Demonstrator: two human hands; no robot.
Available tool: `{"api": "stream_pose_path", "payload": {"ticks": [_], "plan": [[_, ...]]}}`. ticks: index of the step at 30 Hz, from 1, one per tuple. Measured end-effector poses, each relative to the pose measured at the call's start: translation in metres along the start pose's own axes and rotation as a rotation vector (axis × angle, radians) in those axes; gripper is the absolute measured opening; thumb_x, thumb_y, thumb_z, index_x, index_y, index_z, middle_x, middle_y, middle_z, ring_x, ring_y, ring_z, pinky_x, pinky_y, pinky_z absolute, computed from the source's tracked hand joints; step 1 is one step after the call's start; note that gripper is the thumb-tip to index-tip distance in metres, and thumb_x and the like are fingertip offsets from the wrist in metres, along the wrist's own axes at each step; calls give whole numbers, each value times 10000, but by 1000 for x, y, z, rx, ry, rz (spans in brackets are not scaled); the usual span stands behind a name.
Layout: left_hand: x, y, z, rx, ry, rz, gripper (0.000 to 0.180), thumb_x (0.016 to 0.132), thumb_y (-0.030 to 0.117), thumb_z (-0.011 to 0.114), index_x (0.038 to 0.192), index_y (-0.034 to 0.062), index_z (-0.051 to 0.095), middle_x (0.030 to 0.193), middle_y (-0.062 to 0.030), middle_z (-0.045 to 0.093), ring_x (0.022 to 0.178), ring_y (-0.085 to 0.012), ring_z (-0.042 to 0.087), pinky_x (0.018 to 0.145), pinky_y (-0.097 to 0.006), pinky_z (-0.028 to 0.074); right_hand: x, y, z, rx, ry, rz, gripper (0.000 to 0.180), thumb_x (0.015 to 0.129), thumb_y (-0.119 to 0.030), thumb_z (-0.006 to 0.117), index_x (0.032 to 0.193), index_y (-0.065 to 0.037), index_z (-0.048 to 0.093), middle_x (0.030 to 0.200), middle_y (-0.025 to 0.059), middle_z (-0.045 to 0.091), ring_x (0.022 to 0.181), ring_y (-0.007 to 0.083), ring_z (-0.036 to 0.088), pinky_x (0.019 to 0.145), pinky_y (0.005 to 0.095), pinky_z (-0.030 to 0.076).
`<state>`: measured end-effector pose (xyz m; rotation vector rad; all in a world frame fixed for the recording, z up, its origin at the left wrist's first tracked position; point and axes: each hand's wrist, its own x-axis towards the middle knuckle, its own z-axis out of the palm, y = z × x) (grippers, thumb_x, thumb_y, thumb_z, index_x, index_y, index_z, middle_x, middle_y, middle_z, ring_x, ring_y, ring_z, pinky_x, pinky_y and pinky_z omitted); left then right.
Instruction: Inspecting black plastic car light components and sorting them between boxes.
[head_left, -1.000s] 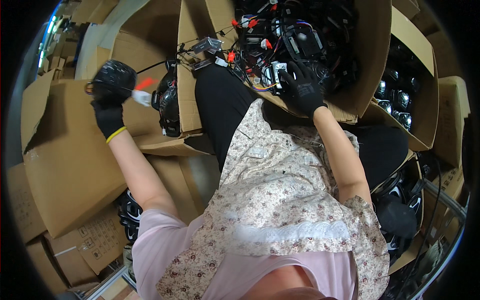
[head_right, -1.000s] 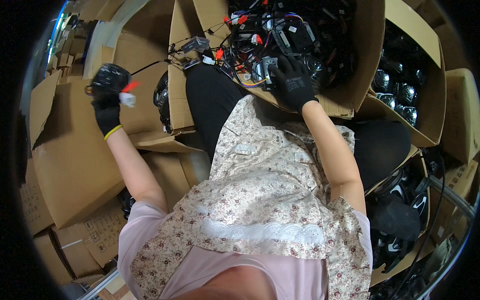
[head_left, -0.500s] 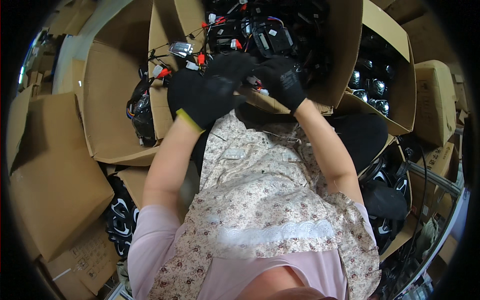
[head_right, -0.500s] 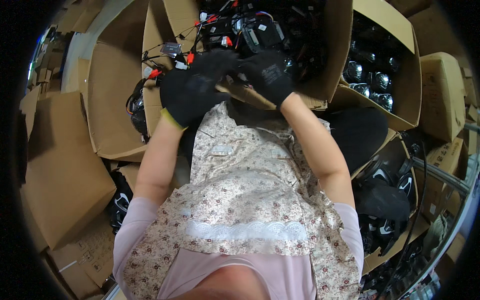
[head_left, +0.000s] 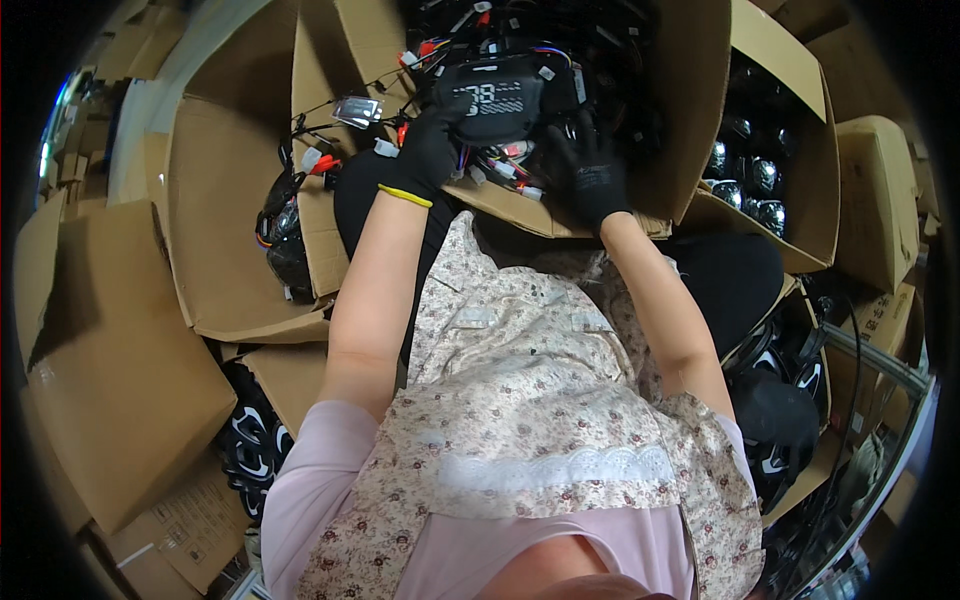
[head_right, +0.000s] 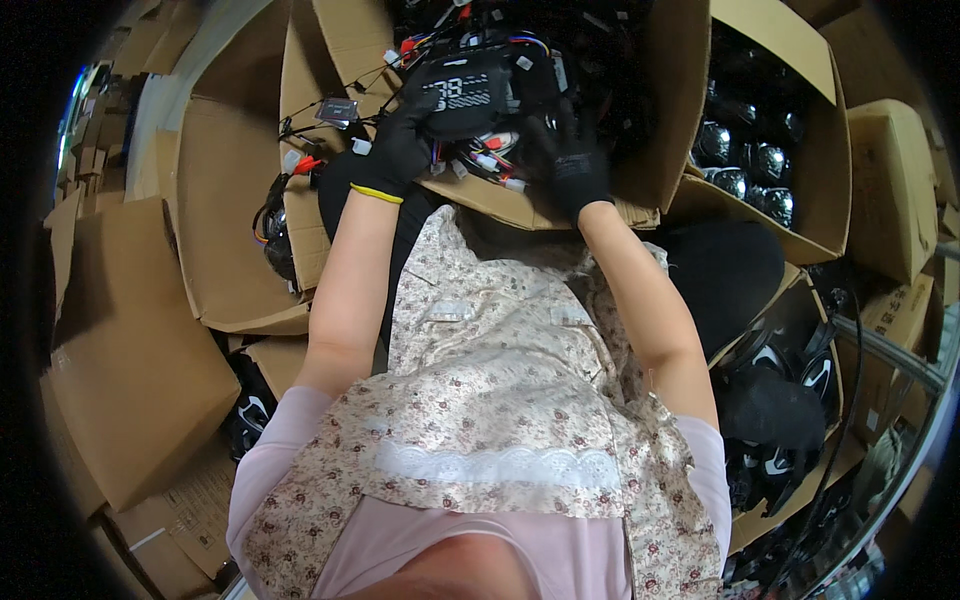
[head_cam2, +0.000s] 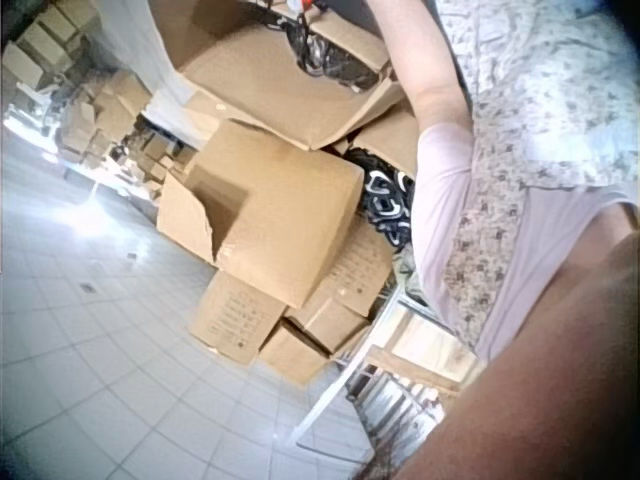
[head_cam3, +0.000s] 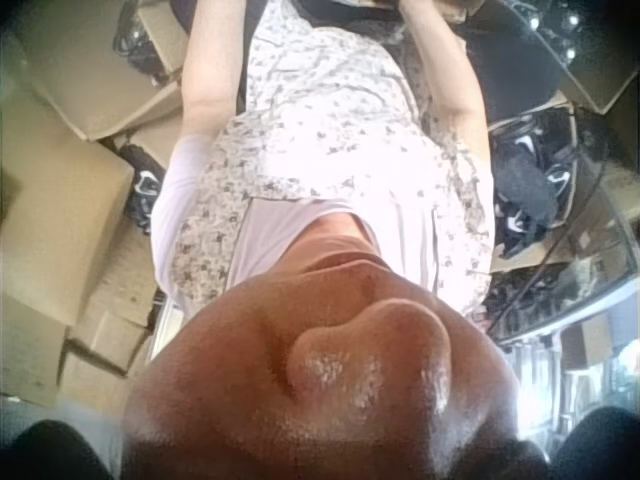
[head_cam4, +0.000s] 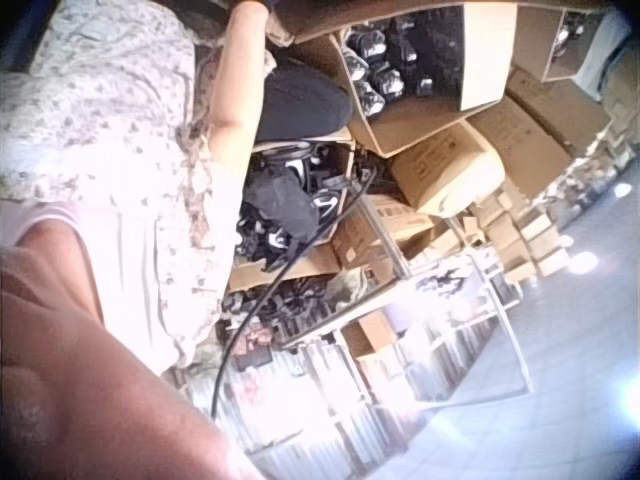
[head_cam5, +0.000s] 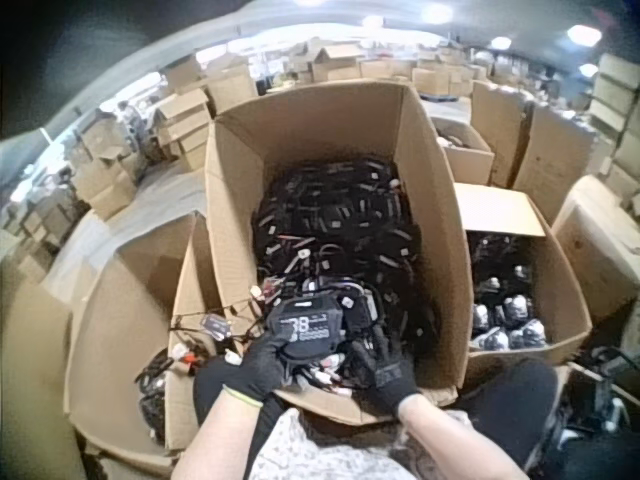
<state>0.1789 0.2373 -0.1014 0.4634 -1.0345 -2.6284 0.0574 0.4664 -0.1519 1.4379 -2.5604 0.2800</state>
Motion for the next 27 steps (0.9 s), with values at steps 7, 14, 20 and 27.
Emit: {"api": "stream_pose_path", "payload": {"ticks": [7,14,20,27], "plan": [[1,0,5,32,-71,91,421,931,40,592,1346,12,522,1254,-94,631,1141,-213,625,995,-345,521,3,17,-35,615,13,39,1004,536,-351,898,1410,-98,472,1425,264,418,1294,467,449,1048,505,438],[-5,-3,22,269,-67,313,443,1042,249,439,1422,27,489,1282,-78,622,1124,-144,617,977,-289,498,-4,16,-85,1442,8,327,942,724,-359,826,1498,-67,373,1439,175,469,1293,288,500,1082,392,409],[-28,-6,40,507,52,359,331,985,169,576,1282,27,542,1264,-119,615,1146,-183,615,975,-346,521,12,-41,-108,1666,157,316,908,712,-245,774,1509,-84,370,1451,140,451,1310,255,476,1091,382,401],[-36,-52,52,481,-35,511,410,943,59,613,1339,21,514,1236,-87,609,1167,-164,575,982,-328,475,30,-68,-85,880,471,75,1022,585,-320,913,1458,-90,433,1465,178,353,1323,344,431,1100,457,385]]}}
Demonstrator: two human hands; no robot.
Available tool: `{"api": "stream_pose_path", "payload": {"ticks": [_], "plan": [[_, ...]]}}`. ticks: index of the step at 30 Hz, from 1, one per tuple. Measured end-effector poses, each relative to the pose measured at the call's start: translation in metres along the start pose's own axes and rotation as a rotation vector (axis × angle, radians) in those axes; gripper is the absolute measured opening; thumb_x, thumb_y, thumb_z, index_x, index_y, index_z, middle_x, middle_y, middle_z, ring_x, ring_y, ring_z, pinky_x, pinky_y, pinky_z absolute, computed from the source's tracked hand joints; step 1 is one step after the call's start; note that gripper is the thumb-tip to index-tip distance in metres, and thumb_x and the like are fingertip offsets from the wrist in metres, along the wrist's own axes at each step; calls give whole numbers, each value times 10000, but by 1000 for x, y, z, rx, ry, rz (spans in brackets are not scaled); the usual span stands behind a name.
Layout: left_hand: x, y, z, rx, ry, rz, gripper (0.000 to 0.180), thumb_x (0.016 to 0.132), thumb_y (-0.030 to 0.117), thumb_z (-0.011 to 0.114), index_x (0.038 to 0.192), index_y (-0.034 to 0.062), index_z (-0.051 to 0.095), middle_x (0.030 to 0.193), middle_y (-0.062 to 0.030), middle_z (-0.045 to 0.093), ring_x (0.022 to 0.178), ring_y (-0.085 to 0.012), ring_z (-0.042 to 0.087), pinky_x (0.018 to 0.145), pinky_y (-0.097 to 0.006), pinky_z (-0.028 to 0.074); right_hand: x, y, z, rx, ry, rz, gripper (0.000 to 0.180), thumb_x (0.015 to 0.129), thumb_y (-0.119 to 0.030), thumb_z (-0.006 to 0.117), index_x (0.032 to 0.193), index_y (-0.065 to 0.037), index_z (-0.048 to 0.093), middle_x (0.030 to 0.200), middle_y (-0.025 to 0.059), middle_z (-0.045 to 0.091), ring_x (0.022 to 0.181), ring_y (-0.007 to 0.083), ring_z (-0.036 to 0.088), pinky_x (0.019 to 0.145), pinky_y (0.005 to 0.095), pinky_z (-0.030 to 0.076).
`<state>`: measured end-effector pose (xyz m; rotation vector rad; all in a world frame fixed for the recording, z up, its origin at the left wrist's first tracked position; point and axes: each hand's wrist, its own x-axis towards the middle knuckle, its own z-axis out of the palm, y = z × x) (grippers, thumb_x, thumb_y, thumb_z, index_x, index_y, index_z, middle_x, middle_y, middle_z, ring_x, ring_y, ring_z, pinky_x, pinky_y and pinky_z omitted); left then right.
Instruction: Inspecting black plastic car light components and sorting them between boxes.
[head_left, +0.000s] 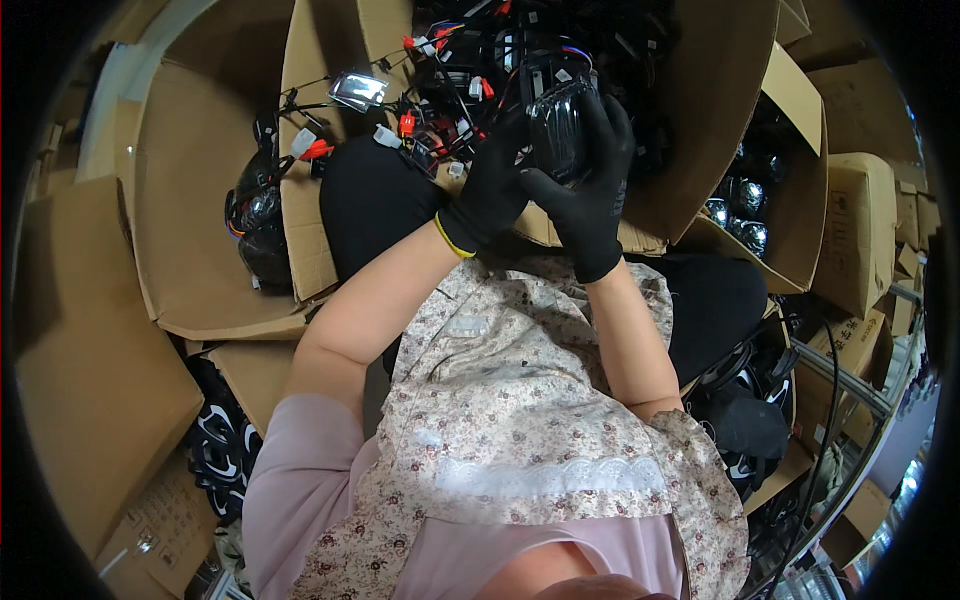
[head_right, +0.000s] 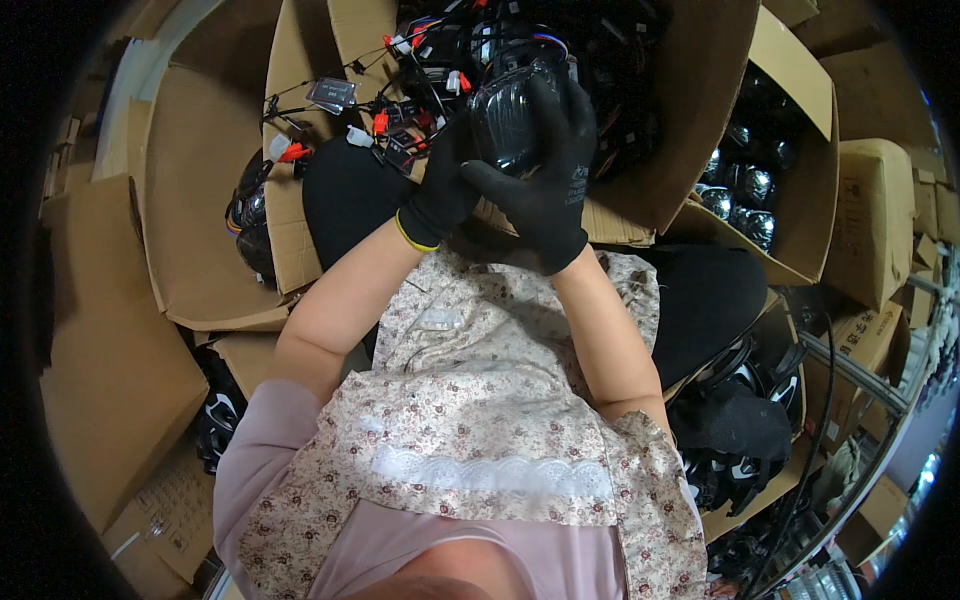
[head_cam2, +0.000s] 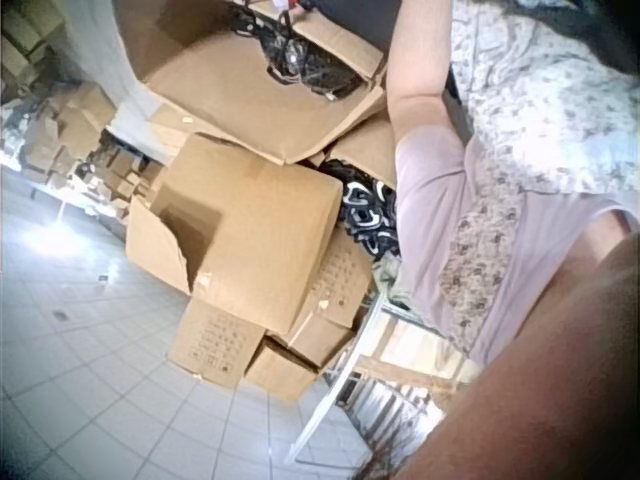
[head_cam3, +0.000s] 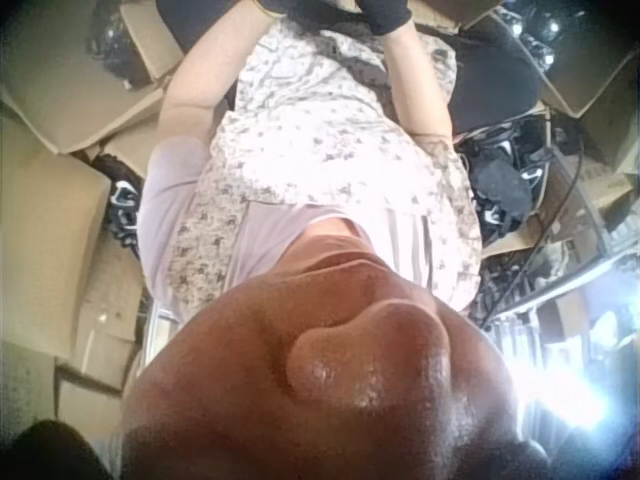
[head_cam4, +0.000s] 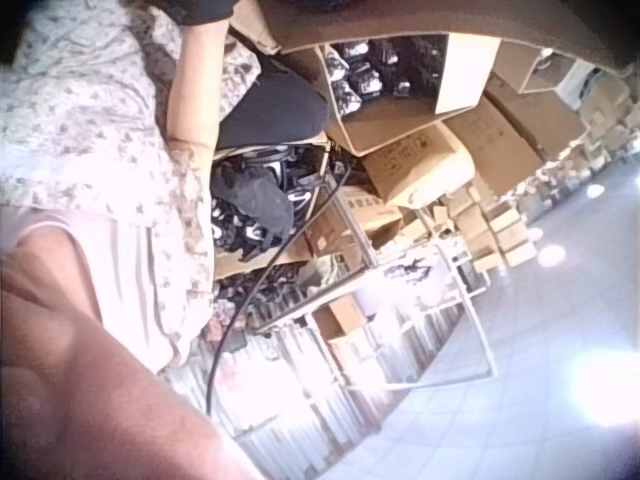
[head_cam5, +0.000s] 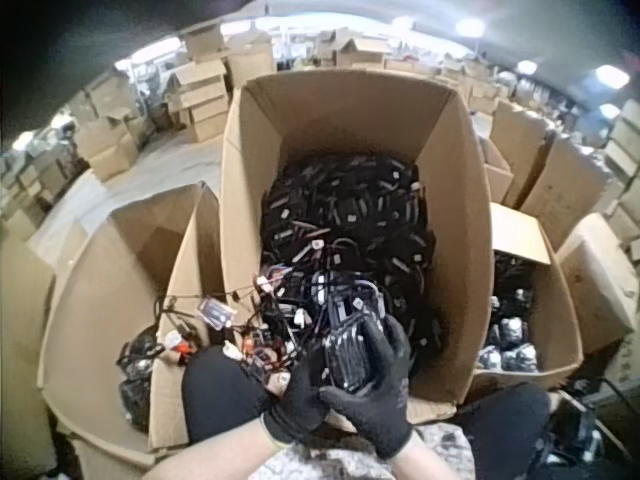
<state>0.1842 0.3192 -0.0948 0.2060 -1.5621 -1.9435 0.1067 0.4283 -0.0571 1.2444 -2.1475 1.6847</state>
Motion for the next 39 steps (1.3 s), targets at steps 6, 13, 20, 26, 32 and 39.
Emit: {"api": "stream_pose_path", "payload": {"ticks": [6,13,20,26,32,39], "plan": [[15,4,4,23,-60,-87,521,901,39,671,1370,28,444,1277,-99,583,1139,-175,604,954,-331,514,-10,32,2,491,-78,259,912,653,-248,826,1456,-70,432,1436,150,421,1323,293,457,1099,423,393],[14,-1,-5,554,-63,102,305,947,72,593,1251,56,597,1104,-116,670,1004,-220,665,868,-329,526,-20,18,8,726,-49,536,854,702,-222,766,1458,-42,413,1414,125,491,1294,236,492,1107,391,394],[14,-3,-13,219,-56,-134,324,1017,130,469,1291,30,610,1132,-122,673,1042,-181,644,909,-309,496,-13,24,-10,-210,17,-52,920,568,-360,925,1369,-164,516,1437,242,363,1278,449,433,1050,518,392],[14,13,-17,-432,-125,-348,427,980,78,471,1395,-15,517,1331,-107,600,1165,-178,598,987,-314,473,-3,18,-24,-245,-32,-151,930,542,-398,944,1361,-193,551,1447,239,356,1302,444,413,1074,516,384],[17,39,-17,-14,-328,-282,485,976,120,553,1435,-13,472,1347,-113,586,1208,-167,556,1047,-320,431,3,17,-36,-265,-104,-169,883,541,-386,943,1338,-206,607,1439,235,375,1306,436,408,1077,508,372],[12,38,-1,7,-188,-211,528,927,189,703,1389,3,527,1278,-85,632,1155,-145,584,1007,-304,462,2,6,-22,-415,-28,-261,825,569,-416,923,1315,-228,625,1411,242,413,1279,424,425,1037,540,369]]}}
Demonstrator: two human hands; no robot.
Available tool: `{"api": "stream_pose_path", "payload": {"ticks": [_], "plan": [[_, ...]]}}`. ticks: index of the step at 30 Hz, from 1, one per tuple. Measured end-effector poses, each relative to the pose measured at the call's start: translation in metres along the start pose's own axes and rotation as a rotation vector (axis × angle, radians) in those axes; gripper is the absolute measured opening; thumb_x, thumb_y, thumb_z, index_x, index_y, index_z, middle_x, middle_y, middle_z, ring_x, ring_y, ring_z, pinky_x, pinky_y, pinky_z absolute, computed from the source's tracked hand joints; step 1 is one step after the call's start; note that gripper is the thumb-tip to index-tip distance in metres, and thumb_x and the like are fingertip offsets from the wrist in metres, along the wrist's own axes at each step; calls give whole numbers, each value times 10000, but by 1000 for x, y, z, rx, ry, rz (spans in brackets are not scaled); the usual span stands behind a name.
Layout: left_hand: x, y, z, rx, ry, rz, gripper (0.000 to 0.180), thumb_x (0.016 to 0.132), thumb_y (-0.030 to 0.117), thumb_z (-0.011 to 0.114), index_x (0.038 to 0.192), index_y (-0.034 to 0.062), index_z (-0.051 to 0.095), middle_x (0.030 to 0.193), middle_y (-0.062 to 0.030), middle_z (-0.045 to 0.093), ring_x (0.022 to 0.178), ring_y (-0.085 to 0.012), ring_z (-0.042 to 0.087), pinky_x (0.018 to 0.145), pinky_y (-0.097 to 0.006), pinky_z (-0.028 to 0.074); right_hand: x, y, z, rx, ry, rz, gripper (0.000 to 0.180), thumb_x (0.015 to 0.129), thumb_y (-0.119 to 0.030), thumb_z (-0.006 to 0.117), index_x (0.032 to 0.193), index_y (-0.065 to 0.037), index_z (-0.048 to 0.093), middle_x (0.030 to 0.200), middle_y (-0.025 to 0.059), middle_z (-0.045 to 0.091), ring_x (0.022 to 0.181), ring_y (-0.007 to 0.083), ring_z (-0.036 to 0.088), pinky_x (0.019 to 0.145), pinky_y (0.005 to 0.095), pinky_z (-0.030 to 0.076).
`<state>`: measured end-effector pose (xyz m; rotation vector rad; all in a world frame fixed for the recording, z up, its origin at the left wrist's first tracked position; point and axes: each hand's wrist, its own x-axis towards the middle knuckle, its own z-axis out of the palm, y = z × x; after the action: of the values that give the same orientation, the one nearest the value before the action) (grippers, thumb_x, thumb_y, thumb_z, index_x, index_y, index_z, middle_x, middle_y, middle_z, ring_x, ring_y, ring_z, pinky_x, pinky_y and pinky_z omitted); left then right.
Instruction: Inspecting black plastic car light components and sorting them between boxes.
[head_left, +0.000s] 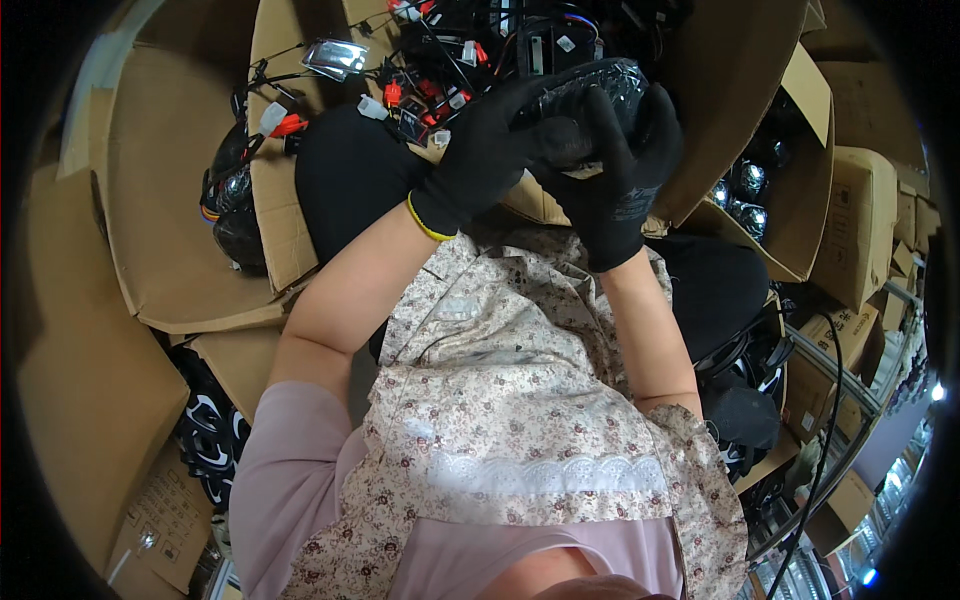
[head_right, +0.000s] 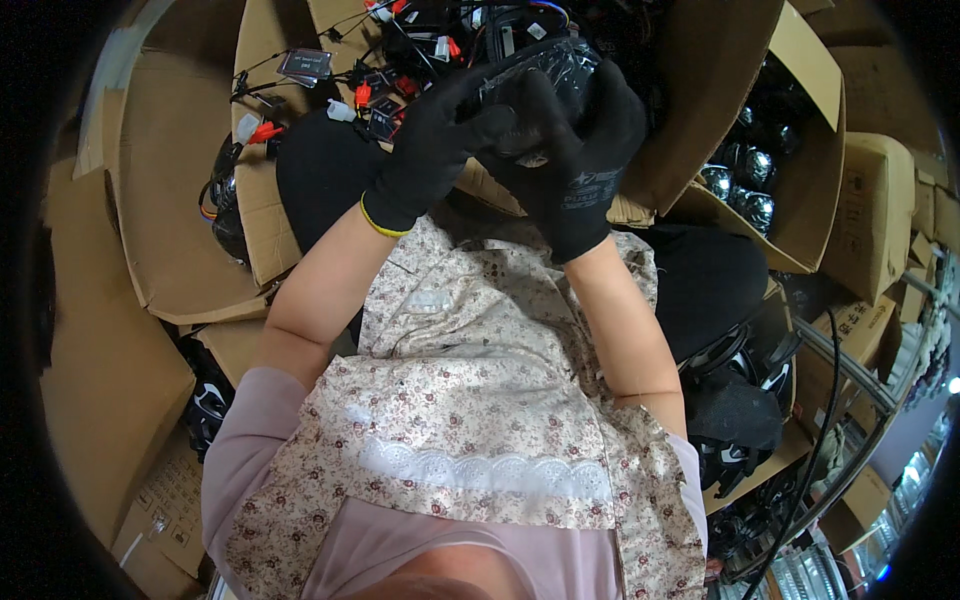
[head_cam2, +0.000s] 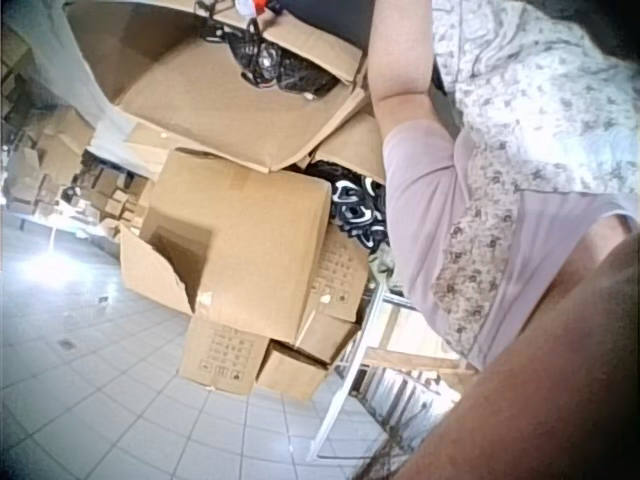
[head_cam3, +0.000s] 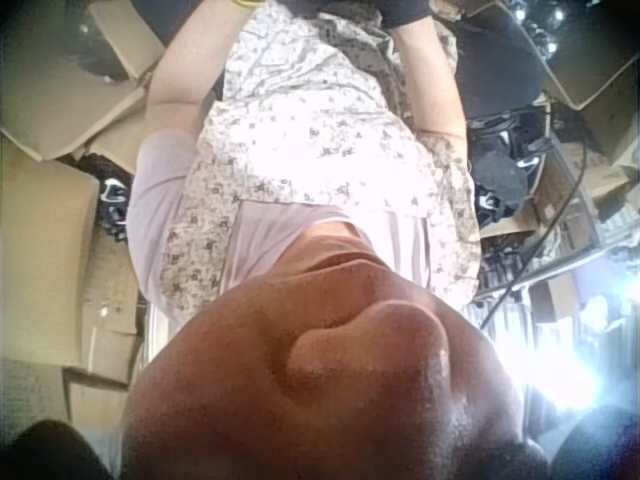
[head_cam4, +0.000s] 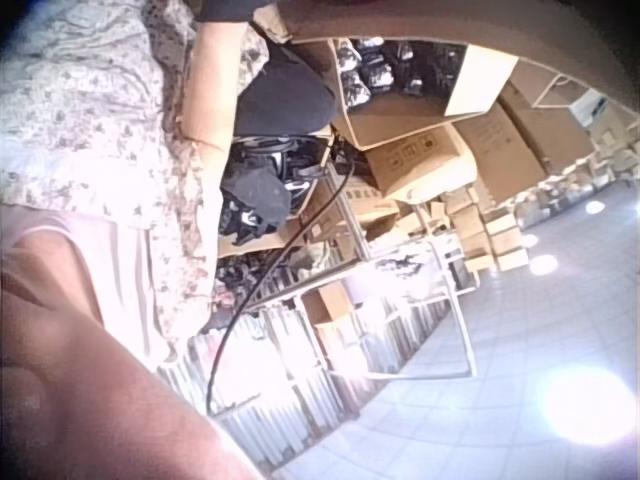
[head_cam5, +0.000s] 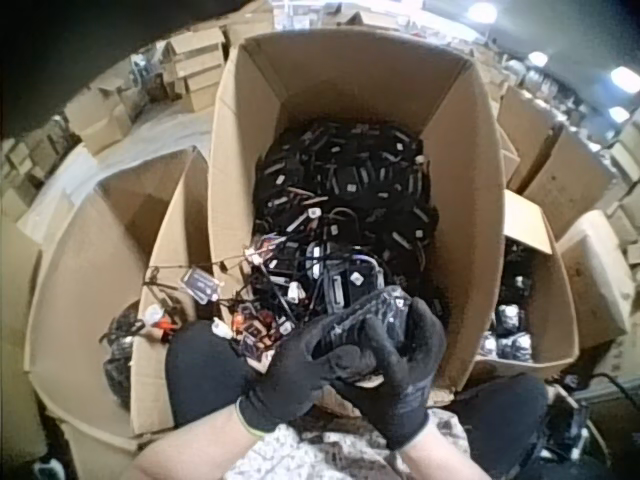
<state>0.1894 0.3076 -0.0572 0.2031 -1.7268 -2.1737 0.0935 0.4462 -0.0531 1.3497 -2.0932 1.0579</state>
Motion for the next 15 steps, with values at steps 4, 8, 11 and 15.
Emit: {"api": "stream_pose_path", "payload": {"ticks": [4,8,11,15], "plan": [[1,-1,-5,9,91,-50,464,911,130,707,1333,-1,568,1218,-81,659,1081,-123,608,940,-291,498,-3,4,2,-4,-36,50,788,604,-332,903,1320,-206,601,1415,223,423,1293,411,423,1044,527,370],[-6,9,-9,-32,85,-169,440,905,85,697,1317,-11,573,1194,-89,670,1039,-112,618,907,-282,510,7,8,-5,516,177,391,473,876,-149,723,1304,-30,559,1298,135,546,1177,237,542,1012,358,432],[-8,3,-7,-30,47,-112,469,907,114,713,1330,-6,551,1164,-76,670,1024,-125,618,902,-281,507,7,8,-20,826,19,646,337,949,-148,658,1254,-30,580,1141,74,623,1053,152,572,929,311,461],[-11,-2,-5,88,41,39,451,920,157,715,1311,2,554,1151,-73,655,1026,-136,612,897,-299,510,0,0,-24,903,47,747,223,963,-146,649,1147,-26,611,1036,31,652,956,94,577,842,265,472]]}}
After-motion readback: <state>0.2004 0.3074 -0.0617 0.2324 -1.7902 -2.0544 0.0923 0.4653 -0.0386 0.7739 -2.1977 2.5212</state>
